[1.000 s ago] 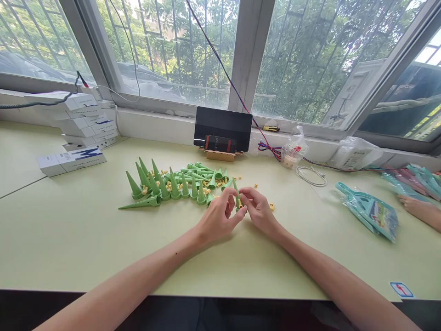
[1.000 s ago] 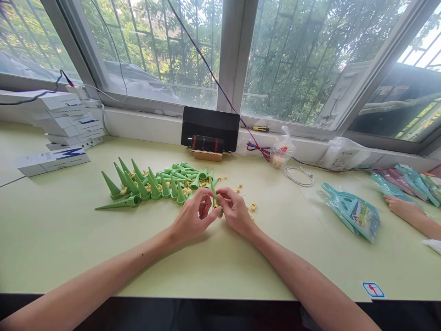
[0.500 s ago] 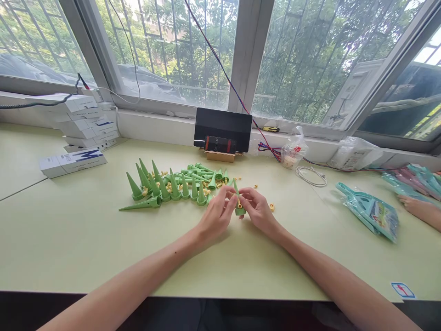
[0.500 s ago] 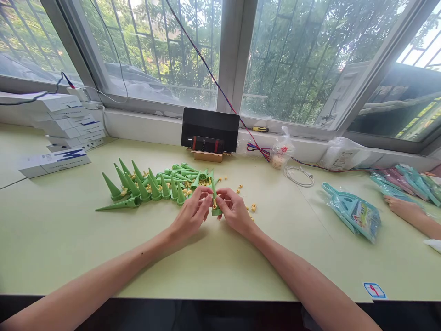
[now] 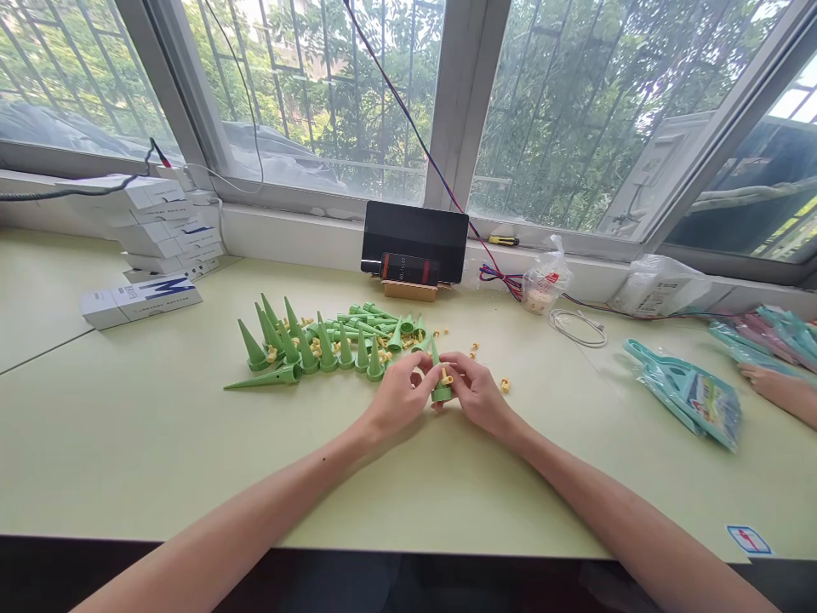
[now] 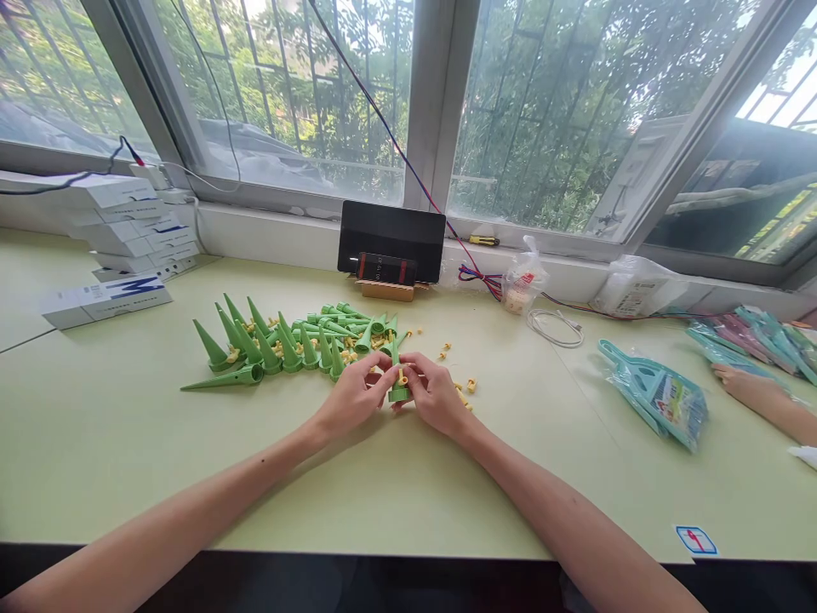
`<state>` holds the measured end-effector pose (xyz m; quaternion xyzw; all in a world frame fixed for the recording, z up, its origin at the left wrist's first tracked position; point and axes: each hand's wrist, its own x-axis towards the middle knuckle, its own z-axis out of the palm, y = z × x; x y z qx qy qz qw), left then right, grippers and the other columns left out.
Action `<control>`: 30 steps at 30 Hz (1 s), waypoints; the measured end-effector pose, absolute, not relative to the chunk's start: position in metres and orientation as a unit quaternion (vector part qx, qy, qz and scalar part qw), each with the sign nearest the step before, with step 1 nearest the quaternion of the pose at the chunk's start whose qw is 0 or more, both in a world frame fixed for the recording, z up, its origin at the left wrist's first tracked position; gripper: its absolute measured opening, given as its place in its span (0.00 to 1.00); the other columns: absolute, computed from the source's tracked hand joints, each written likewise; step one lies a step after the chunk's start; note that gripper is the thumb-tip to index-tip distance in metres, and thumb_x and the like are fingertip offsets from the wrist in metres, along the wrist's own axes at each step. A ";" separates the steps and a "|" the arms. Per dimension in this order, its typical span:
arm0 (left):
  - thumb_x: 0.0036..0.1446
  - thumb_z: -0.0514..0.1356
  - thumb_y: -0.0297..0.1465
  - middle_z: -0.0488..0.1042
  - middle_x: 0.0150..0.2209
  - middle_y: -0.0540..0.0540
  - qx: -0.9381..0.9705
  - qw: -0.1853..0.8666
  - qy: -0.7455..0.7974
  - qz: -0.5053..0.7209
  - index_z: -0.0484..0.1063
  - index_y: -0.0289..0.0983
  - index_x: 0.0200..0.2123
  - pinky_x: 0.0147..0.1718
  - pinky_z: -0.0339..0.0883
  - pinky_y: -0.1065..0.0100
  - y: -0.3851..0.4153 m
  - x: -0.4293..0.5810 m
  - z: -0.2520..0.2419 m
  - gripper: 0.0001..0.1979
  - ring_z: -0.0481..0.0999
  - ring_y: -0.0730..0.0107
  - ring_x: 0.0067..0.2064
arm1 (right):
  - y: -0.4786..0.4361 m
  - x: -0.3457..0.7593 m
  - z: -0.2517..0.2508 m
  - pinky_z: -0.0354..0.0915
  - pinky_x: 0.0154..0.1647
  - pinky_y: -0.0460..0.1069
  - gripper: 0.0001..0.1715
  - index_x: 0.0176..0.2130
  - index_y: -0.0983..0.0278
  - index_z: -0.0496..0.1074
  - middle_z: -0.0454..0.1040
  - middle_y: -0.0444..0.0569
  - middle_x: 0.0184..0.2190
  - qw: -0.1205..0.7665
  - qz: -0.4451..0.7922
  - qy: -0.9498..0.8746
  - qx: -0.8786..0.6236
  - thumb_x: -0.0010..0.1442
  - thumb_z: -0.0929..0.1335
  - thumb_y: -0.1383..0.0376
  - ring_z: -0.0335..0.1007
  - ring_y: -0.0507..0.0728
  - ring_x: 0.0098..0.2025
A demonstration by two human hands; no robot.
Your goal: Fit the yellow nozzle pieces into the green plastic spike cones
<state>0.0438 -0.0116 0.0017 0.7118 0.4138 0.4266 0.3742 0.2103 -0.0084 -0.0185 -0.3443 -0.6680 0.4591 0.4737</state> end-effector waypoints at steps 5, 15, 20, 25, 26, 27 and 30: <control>0.61 0.57 0.42 0.70 0.30 0.50 0.696 0.366 0.435 0.438 0.66 0.37 0.31 0.20 0.58 0.71 -0.013 0.042 0.005 0.14 0.65 0.78 0.21 | -0.005 0.216 -0.017 0.73 0.36 0.51 0.15 0.47 0.63 0.72 0.75 0.47 0.32 0.451 0.301 -0.743 -0.392 0.68 0.62 0.59 0.74 0.55 0.33; 0.58 0.58 0.36 0.67 0.18 0.57 0.707 0.283 0.516 0.391 0.61 0.40 0.33 0.26 0.58 0.71 -0.010 0.041 -0.001 0.08 0.64 0.73 0.22 | 0.021 0.244 -0.013 0.69 0.46 0.54 0.10 0.43 0.63 0.71 0.76 0.53 0.38 0.494 0.078 -0.727 -0.470 0.66 0.61 0.67 0.74 0.59 0.40; 0.57 0.56 0.34 0.64 0.18 0.56 0.731 0.218 0.543 0.351 0.61 0.40 0.31 0.25 0.55 0.70 -0.008 0.038 -0.006 0.06 0.64 0.71 0.22 | 0.028 0.254 -0.022 0.65 0.51 0.58 0.15 0.44 0.65 0.73 0.76 0.56 0.43 0.399 0.029 -0.760 -0.512 0.62 0.61 0.74 0.69 0.63 0.49; 0.57 0.55 0.32 0.64 0.18 0.55 0.728 0.174 0.575 0.332 0.62 0.40 0.27 0.25 0.54 0.69 -0.007 0.037 -0.006 0.07 0.64 0.70 0.23 | 0.029 0.258 -0.023 0.64 0.52 0.57 0.19 0.43 0.67 0.75 0.77 0.56 0.44 0.349 0.045 -0.766 -0.537 0.61 0.59 0.77 0.67 0.63 0.48; 0.58 0.55 0.33 0.64 0.18 0.55 0.727 0.175 0.573 0.337 0.63 0.40 0.27 0.26 0.54 0.69 -0.006 0.037 -0.006 0.08 0.63 0.71 0.23 | 0.029 0.259 -0.023 0.64 0.51 0.57 0.19 0.43 0.67 0.75 0.77 0.56 0.44 0.343 0.048 -0.765 -0.542 0.61 0.59 0.78 0.67 0.62 0.48; 0.59 0.54 0.33 0.64 0.18 0.55 0.726 0.177 0.568 0.345 0.63 0.39 0.27 0.26 0.54 0.69 -0.006 0.037 -0.006 0.09 0.63 0.71 0.22 | 0.030 0.259 -0.023 0.64 0.51 0.56 0.19 0.42 0.66 0.76 0.77 0.56 0.43 0.338 0.050 -0.764 -0.547 0.61 0.59 0.78 0.67 0.62 0.47; 0.61 0.54 0.35 0.63 0.18 0.55 0.725 0.184 0.544 0.380 0.63 0.39 0.26 0.25 0.54 0.69 -0.007 0.038 -0.004 0.11 0.60 0.73 0.22 | 0.031 0.260 -0.023 0.64 0.50 0.55 0.21 0.42 0.66 0.76 0.77 0.55 0.42 0.326 0.056 -0.763 -0.555 0.61 0.59 0.79 0.67 0.62 0.47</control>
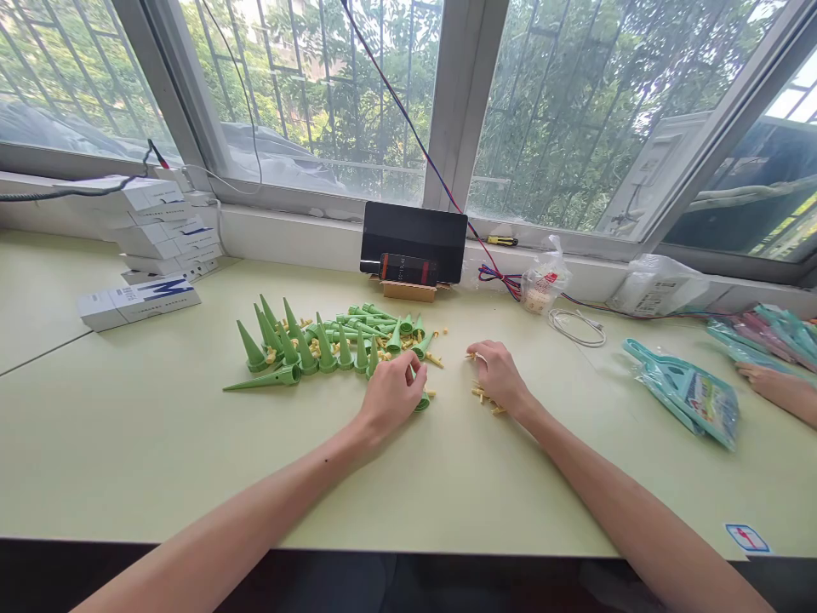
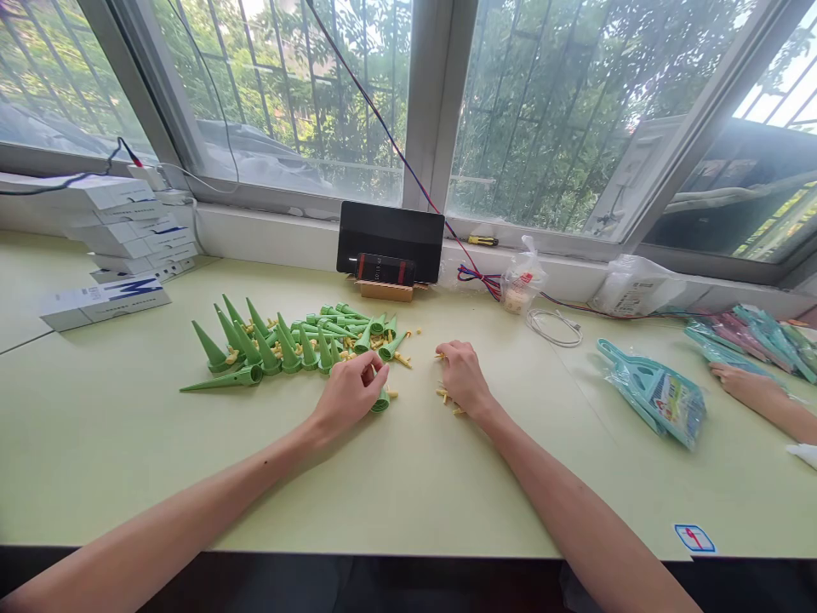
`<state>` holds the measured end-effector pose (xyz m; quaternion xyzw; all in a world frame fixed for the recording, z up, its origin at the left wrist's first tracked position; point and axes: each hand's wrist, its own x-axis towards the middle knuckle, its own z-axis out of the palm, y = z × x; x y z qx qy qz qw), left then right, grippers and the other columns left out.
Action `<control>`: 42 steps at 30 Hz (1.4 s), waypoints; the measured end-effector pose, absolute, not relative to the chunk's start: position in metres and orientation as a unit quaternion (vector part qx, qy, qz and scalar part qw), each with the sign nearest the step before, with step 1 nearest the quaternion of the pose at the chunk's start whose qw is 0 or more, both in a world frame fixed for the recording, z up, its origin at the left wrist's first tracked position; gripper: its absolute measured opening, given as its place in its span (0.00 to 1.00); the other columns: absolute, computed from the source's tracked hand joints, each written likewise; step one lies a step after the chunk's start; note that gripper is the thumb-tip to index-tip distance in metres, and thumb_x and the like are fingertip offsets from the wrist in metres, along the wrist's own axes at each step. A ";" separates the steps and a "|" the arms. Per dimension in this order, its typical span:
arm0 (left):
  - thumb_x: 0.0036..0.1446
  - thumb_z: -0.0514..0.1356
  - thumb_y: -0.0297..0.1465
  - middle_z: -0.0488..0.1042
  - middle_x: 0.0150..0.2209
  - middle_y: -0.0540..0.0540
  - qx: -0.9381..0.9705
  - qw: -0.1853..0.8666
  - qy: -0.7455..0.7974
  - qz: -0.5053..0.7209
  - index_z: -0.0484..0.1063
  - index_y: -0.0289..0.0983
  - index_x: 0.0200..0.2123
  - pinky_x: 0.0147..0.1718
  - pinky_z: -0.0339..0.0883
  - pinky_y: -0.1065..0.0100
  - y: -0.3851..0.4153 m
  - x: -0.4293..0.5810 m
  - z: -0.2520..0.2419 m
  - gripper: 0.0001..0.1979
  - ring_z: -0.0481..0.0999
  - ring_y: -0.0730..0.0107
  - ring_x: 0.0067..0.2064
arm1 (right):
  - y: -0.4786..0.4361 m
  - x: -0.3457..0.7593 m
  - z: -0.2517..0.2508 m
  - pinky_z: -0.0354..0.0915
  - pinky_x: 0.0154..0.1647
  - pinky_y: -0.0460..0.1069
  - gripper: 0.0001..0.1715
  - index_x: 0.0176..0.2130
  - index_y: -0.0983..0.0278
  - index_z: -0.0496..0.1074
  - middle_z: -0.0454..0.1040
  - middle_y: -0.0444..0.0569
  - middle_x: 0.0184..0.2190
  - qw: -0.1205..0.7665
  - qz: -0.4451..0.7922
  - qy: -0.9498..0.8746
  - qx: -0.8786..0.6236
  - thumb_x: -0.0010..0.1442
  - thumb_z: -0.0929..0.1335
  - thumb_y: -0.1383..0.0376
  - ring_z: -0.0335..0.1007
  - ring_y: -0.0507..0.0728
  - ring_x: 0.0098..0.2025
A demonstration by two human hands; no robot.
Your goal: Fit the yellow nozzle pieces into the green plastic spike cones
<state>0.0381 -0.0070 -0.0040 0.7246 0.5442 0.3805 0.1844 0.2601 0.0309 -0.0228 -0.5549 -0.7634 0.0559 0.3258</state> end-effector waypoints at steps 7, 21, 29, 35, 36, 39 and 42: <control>0.61 0.55 0.30 0.63 0.24 0.52 0.759 0.171 0.432 0.457 0.59 0.37 0.22 0.25 0.54 0.71 -0.014 0.042 0.004 0.14 0.59 0.76 0.24 | 0.031 0.258 -0.022 0.64 0.47 0.52 0.16 0.41 0.67 0.76 0.76 0.56 0.39 0.302 0.067 -0.759 -0.573 0.63 0.61 0.77 0.66 0.60 0.45; 0.63 0.55 0.32 0.53 0.20 0.56 0.747 0.197 0.405 0.489 0.57 0.37 0.23 0.22 0.48 0.71 -0.013 0.041 0.002 0.16 0.50 0.77 0.21 | 0.029 0.255 -0.021 0.65 0.44 0.52 0.13 0.40 0.66 0.73 0.72 0.53 0.37 0.342 0.094 -0.748 -0.561 0.62 0.61 0.75 0.69 0.58 0.39; 0.61 0.56 0.32 0.70 0.30 0.54 0.727 0.205 0.439 0.486 0.68 0.39 0.43 0.23 0.55 0.73 -0.017 0.041 0.006 0.07 0.55 0.81 0.18 | 0.005 0.230 -0.007 0.69 0.43 0.53 0.10 0.45 0.60 0.70 0.72 0.53 0.41 0.462 0.124 -0.776 -0.411 0.68 0.61 0.65 0.71 0.58 0.40; 0.63 0.56 0.34 0.73 0.36 0.50 0.741 0.195 0.437 0.471 0.71 0.37 0.36 0.25 0.58 0.71 -0.017 0.041 0.009 0.07 0.58 0.81 0.19 | -0.006 0.221 -0.005 0.70 0.39 0.51 0.11 0.46 0.59 0.70 0.72 0.51 0.41 0.484 0.180 -0.781 -0.352 0.70 0.60 0.63 0.72 0.54 0.35; 0.63 0.56 0.34 0.73 0.35 0.50 0.742 0.198 0.436 0.469 0.72 0.37 0.35 0.25 0.58 0.71 -0.018 0.041 0.010 0.08 0.58 0.81 0.20 | -0.006 0.221 -0.005 0.70 0.38 0.51 0.11 0.46 0.59 0.70 0.72 0.50 0.41 0.491 0.189 -0.777 -0.347 0.70 0.60 0.63 0.72 0.54 0.34; 0.64 0.55 0.34 0.72 0.34 0.50 0.746 0.203 0.433 0.463 0.72 0.37 0.34 0.26 0.58 0.71 -0.018 0.041 0.011 0.10 0.58 0.81 0.20 | -0.007 0.219 -0.005 0.71 0.38 0.51 0.11 0.46 0.58 0.70 0.72 0.49 0.40 0.500 0.208 -0.769 -0.340 0.70 0.61 0.62 0.73 0.53 0.34; 0.65 0.55 0.34 0.71 0.33 0.50 0.752 0.201 0.427 0.460 0.73 0.37 0.33 0.26 0.58 0.71 -0.018 0.041 0.010 0.11 0.59 0.80 0.21 | -0.009 0.218 -0.005 0.71 0.37 0.51 0.11 0.45 0.59 0.71 0.73 0.49 0.40 0.503 0.218 -0.766 -0.336 0.70 0.61 0.61 0.73 0.53 0.34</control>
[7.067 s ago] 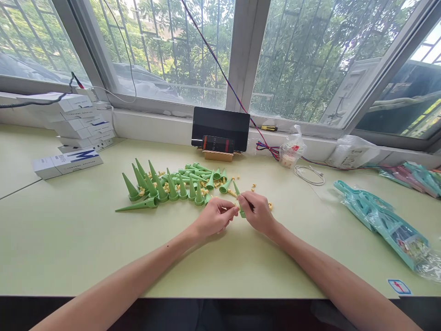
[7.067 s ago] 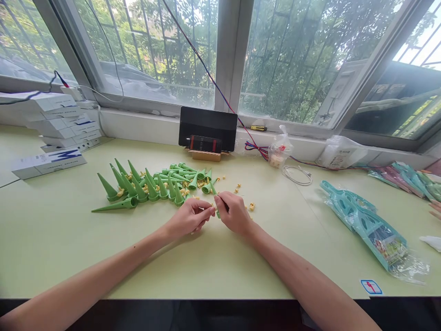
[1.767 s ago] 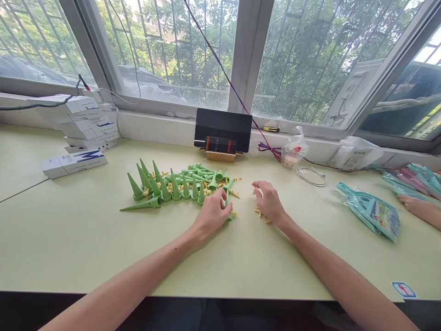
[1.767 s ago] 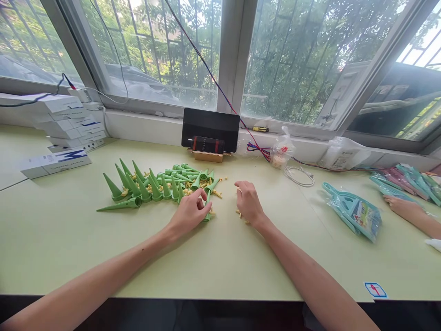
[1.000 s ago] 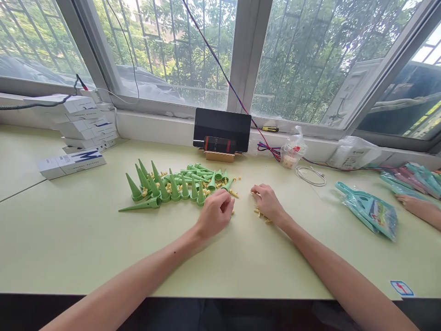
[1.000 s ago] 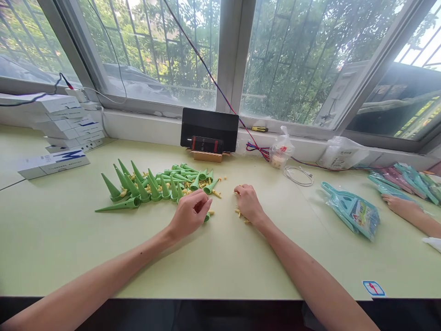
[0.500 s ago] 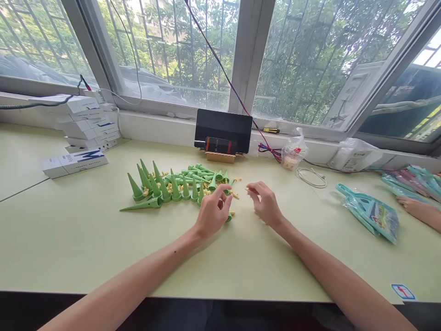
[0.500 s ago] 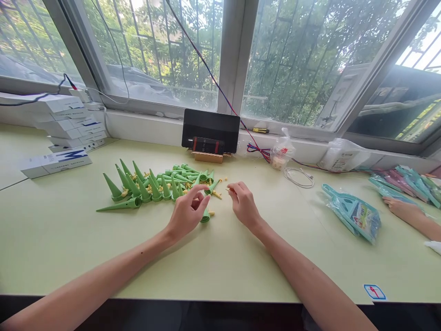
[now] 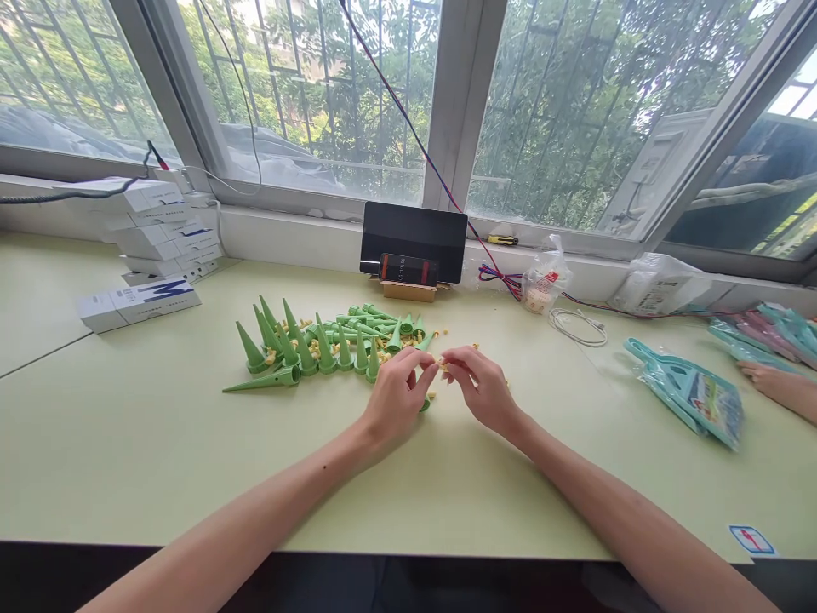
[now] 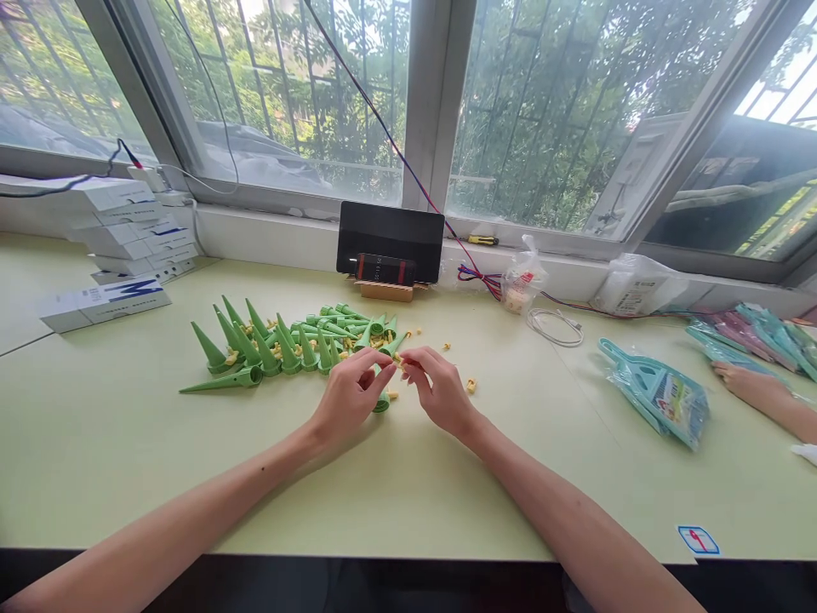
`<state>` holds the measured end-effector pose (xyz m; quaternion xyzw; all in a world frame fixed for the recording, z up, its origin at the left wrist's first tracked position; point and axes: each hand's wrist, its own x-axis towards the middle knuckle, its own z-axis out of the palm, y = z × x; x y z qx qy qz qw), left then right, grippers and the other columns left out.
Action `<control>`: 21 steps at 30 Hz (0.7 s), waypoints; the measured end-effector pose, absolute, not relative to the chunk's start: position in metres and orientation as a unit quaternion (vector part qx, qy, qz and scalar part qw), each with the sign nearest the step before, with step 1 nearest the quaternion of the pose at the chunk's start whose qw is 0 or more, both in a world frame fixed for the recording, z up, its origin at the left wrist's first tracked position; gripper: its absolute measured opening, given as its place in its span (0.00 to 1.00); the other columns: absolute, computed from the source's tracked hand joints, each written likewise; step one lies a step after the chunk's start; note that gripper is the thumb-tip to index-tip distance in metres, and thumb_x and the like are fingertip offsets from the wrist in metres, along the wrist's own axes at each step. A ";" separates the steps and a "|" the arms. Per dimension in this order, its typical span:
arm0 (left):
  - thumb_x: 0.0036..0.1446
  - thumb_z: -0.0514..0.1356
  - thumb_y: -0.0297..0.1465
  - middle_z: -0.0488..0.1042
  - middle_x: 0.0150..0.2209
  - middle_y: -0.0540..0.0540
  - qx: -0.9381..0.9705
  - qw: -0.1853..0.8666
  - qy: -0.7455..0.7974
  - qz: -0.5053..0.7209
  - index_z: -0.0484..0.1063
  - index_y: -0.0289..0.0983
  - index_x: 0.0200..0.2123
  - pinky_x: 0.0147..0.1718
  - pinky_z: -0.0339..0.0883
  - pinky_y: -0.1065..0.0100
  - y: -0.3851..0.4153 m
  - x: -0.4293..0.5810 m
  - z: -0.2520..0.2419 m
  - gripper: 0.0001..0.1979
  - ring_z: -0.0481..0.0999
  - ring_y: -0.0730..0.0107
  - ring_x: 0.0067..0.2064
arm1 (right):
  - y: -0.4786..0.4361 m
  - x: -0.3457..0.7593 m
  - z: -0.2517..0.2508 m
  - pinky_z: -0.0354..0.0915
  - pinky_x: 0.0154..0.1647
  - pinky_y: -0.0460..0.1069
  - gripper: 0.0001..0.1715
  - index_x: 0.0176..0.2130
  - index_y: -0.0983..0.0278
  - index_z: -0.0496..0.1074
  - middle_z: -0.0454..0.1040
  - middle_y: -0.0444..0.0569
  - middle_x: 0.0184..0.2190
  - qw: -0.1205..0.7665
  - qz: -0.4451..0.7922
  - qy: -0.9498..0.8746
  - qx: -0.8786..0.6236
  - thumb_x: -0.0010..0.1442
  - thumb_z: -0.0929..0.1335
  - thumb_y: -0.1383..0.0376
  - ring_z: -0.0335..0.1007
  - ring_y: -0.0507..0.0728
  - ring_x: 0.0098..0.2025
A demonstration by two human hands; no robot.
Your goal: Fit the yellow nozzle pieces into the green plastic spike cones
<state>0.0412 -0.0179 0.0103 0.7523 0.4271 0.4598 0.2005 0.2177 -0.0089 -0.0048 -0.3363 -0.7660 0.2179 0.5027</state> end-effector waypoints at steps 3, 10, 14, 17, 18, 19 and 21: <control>0.65 0.54 0.34 0.71 0.31 0.50 0.758 0.194 0.422 0.459 0.73 0.37 0.32 0.27 0.58 0.71 -0.018 0.041 0.010 0.12 0.60 0.78 0.23 | -0.010 0.217 -0.005 0.71 0.37 0.51 0.11 0.44 0.59 0.71 0.73 0.49 0.40 0.506 0.233 -0.760 -0.335 0.70 0.61 0.60 0.73 0.53 0.33; 0.65 0.54 0.33 0.69 0.28 0.51 0.753 0.178 0.421 0.473 0.72 0.37 0.30 0.29 0.59 0.70 -0.018 0.042 0.011 0.12 0.62 0.76 0.25 | -0.008 0.216 -0.007 0.72 0.39 0.53 0.10 0.44 0.60 0.72 0.74 0.50 0.41 0.509 0.327 -0.722 -0.334 0.66 0.66 0.58 0.74 0.54 0.34; 0.65 0.54 0.33 0.68 0.28 0.51 0.753 0.172 0.419 0.477 0.71 0.37 0.29 0.28 0.59 0.70 -0.017 0.041 0.009 0.13 0.62 0.75 0.25 | -0.007 0.214 -0.006 0.72 0.38 0.53 0.13 0.42 0.61 0.73 0.75 0.48 0.35 0.508 0.417 -0.679 -0.326 0.63 0.69 0.55 0.73 0.55 0.33; 0.65 0.54 0.33 0.67 0.28 0.51 0.755 0.165 0.415 0.480 0.72 0.37 0.29 0.28 0.59 0.70 -0.016 0.041 0.008 0.13 0.62 0.75 0.25 | -0.008 0.213 -0.004 0.71 0.36 0.53 0.15 0.40 0.62 0.74 0.74 0.46 0.30 0.515 0.473 -0.641 -0.315 0.61 0.70 0.54 0.72 0.54 0.31; 0.65 0.54 0.33 0.67 0.28 0.51 0.756 0.165 0.413 0.480 0.72 0.37 0.29 0.28 0.59 0.70 -0.016 0.041 0.008 0.12 0.62 0.75 0.25 | -0.008 0.213 -0.002 0.71 0.35 0.53 0.15 0.39 0.63 0.74 0.74 0.46 0.29 0.517 0.489 -0.629 -0.313 0.61 0.71 0.54 0.72 0.54 0.30; 0.65 0.55 0.33 0.67 0.28 0.51 0.757 0.165 0.411 0.481 0.72 0.37 0.29 0.28 0.59 0.71 -0.016 0.041 0.008 0.12 0.61 0.75 0.25 | -0.008 0.213 -0.001 0.70 0.35 0.53 0.15 0.39 0.63 0.74 0.73 0.45 0.28 0.519 0.503 -0.617 -0.311 0.60 0.71 0.53 0.71 0.54 0.30; 0.65 0.55 0.33 0.67 0.28 0.51 0.760 0.167 0.406 0.480 0.72 0.37 0.29 0.28 0.59 0.71 -0.017 0.041 0.008 0.12 0.61 0.76 0.25 | -0.008 0.212 0.001 0.69 0.34 0.52 0.15 0.37 0.63 0.74 0.72 0.44 0.26 0.520 0.533 -0.593 -0.307 0.59 0.72 0.53 0.70 0.53 0.29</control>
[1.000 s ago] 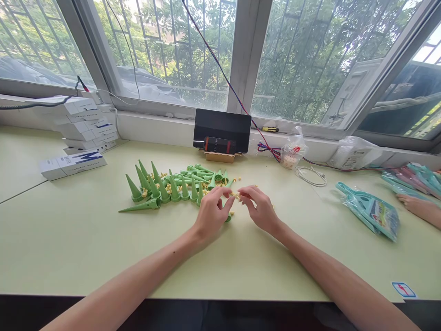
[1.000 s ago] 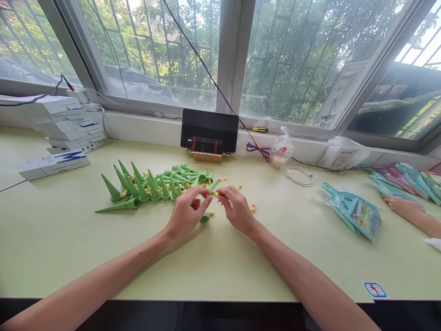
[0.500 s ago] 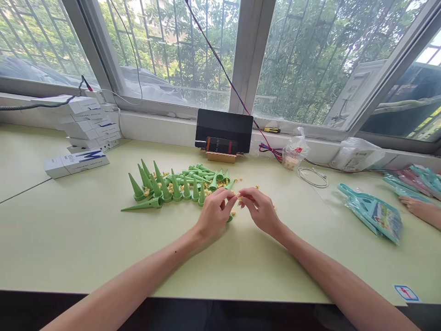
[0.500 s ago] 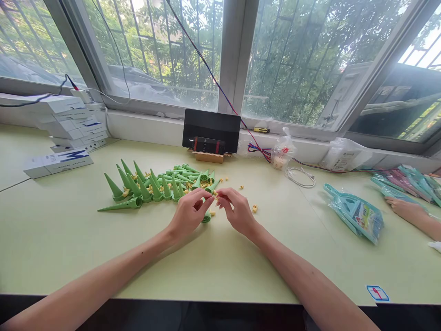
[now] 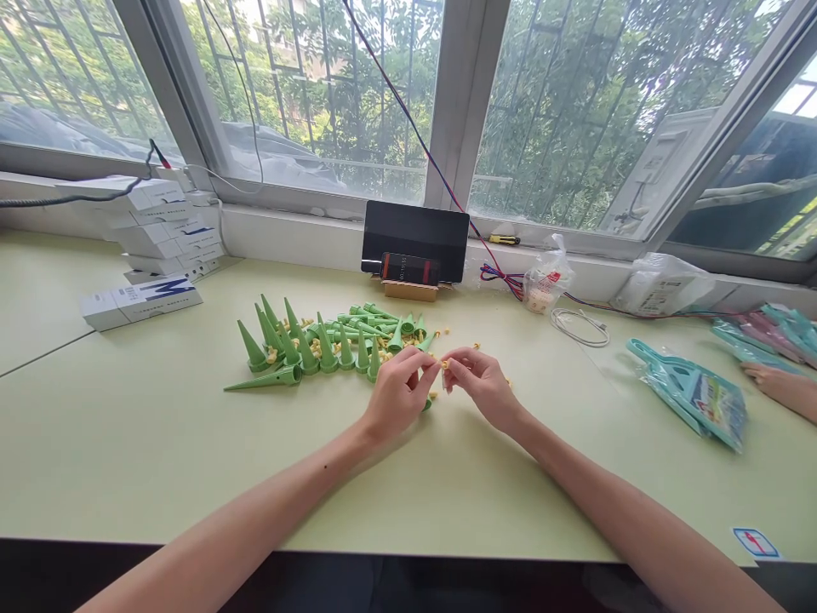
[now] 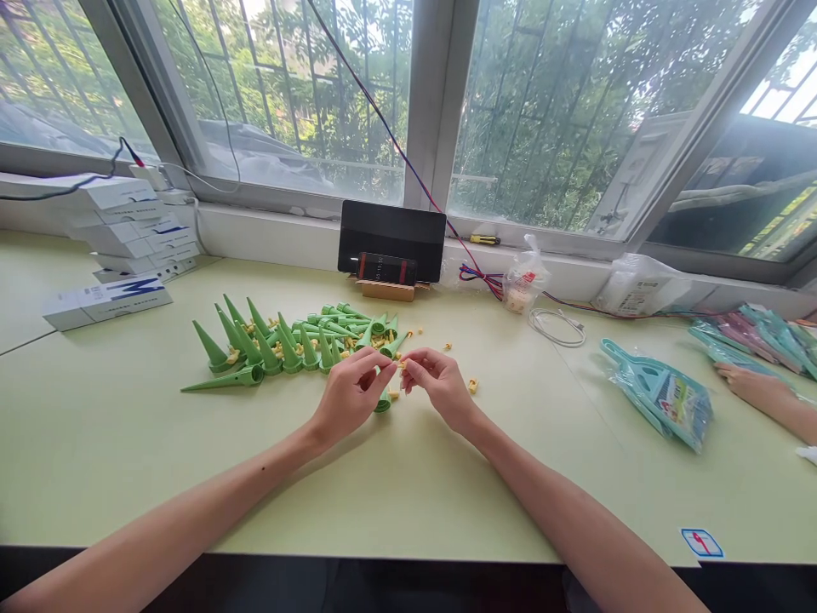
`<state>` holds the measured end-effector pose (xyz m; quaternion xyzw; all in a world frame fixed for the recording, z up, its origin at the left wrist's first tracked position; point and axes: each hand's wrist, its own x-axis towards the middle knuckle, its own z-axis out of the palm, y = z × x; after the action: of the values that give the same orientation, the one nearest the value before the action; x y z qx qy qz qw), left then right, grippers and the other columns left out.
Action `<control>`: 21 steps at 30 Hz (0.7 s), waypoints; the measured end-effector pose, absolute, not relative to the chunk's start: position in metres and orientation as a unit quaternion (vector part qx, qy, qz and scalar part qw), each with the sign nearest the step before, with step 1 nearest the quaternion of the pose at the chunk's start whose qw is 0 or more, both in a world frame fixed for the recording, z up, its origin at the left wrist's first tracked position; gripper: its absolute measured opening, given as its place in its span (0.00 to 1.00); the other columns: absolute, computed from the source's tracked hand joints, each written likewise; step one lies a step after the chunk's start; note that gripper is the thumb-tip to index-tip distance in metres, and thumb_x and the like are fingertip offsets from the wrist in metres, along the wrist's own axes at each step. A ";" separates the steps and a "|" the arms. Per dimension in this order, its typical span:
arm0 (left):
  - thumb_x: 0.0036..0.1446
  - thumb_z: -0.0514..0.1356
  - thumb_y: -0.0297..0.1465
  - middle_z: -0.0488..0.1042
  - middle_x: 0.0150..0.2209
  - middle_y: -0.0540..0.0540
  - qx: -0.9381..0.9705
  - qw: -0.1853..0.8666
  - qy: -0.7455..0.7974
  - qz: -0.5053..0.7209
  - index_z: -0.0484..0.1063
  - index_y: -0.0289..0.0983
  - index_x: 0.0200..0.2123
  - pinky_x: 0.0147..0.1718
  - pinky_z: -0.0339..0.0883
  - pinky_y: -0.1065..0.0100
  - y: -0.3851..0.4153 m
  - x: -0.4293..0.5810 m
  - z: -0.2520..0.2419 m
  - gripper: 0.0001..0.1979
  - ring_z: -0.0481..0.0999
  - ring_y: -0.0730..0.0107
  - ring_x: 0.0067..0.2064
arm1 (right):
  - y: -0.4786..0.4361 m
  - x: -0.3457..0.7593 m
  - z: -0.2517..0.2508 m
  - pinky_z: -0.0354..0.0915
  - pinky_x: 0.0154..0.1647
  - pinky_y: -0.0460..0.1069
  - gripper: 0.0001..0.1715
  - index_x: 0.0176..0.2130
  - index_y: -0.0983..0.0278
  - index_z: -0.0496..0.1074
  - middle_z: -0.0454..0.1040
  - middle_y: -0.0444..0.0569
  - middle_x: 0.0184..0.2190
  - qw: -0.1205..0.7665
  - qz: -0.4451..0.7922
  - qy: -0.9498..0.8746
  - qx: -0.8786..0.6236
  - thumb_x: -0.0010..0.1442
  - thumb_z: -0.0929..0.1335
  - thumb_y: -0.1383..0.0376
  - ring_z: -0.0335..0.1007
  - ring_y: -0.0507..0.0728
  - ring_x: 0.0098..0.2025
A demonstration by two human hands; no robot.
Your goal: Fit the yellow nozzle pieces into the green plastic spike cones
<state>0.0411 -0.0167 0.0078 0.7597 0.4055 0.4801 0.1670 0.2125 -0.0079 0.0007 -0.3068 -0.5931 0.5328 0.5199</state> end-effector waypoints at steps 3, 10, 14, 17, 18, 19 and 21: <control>0.65 0.55 0.33 0.67 0.28 0.51 0.763 0.170 0.400 0.479 0.72 0.38 0.29 0.27 0.59 0.71 -0.018 0.042 0.008 0.12 0.62 0.75 0.25 | -0.008 0.213 0.002 0.66 0.33 0.50 0.16 0.34 0.63 0.73 0.70 0.43 0.25 0.516 0.578 -0.553 -0.305 0.58 0.73 0.52 0.67 0.52 0.28; 0.65 0.54 0.34 0.65 0.26 0.51 0.763 0.161 0.404 0.478 0.70 0.37 0.26 0.27 0.58 0.71 -0.018 0.042 0.008 0.15 0.61 0.75 0.25 | -0.004 0.216 -0.001 0.61 0.28 0.48 0.18 0.32 0.64 0.72 0.66 0.41 0.24 0.513 0.639 -0.488 -0.300 0.56 0.74 0.52 0.63 0.50 0.25; 0.65 0.55 0.33 0.64 0.26 0.51 0.765 0.155 0.399 0.482 0.69 0.37 0.26 0.27 0.56 0.71 -0.018 0.042 0.008 0.15 0.61 0.76 0.25 | -0.002 0.216 -0.001 0.60 0.28 0.48 0.17 0.32 0.64 0.72 0.66 0.41 0.24 0.516 0.649 -0.475 -0.296 0.56 0.74 0.53 0.63 0.50 0.25; 0.65 0.55 0.32 0.64 0.25 0.51 0.767 0.152 0.395 0.483 0.69 0.37 0.25 0.26 0.56 0.71 -0.019 0.042 0.009 0.15 0.60 0.76 0.24 | -0.003 0.215 0.000 0.59 0.28 0.48 0.17 0.32 0.64 0.72 0.67 0.42 0.24 0.516 0.657 -0.469 -0.286 0.55 0.75 0.53 0.63 0.50 0.25; 0.65 0.55 0.32 0.64 0.25 0.52 0.767 0.152 0.395 0.482 0.69 0.37 0.25 0.26 0.56 0.71 -0.019 0.042 0.009 0.14 0.60 0.76 0.24 | -0.003 0.215 0.000 0.59 0.28 0.48 0.17 0.32 0.64 0.72 0.67 0.42 0.24 0.516 0.658 -0.468 -0.285 0.55 0.75 0.53 0.63 0.50 0.25; 0.65 0.55 0.32 0.64 0.25 0.52 0.767 0.152 0.395 0.482 0.69 0.37 0.25 0.26 0.56 0.71 -0.019 0.042 0.009 0.14 0.60 0.76 0.24 | -0.004 0.215 0.000 0.59 0.28 0.48 0.17 0.32 0.64 0.72 0.67 0.42 0.24 0.517 0.658 -0.468 -0.285 0.54 0.75 0.53 0.63 0.50 0.25; 0.65 0.55 0.32 0.64 0.26 0.52 0.767 0.153 0.395 0.482 0.69 0.37 0.26 0.26 0.56 0.71 -0.019 0.042 0.009 0.14 0.60 0.76 0.24 | -0.004 0.215 0.001 0.59 0.28 0.48 0.18 0.31 0.64 0.72 0.67 0.42 0.24 0.516 0.655 -0.471 -0.288 0.54 0.75 0.53 0.63 0.50 0.25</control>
<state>0.0422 -0.0188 0.0092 0.7671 0.3946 0.4820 0.1535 0.2147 -0.0044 0.0009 -0.2877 -0.4707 0.6554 0.5158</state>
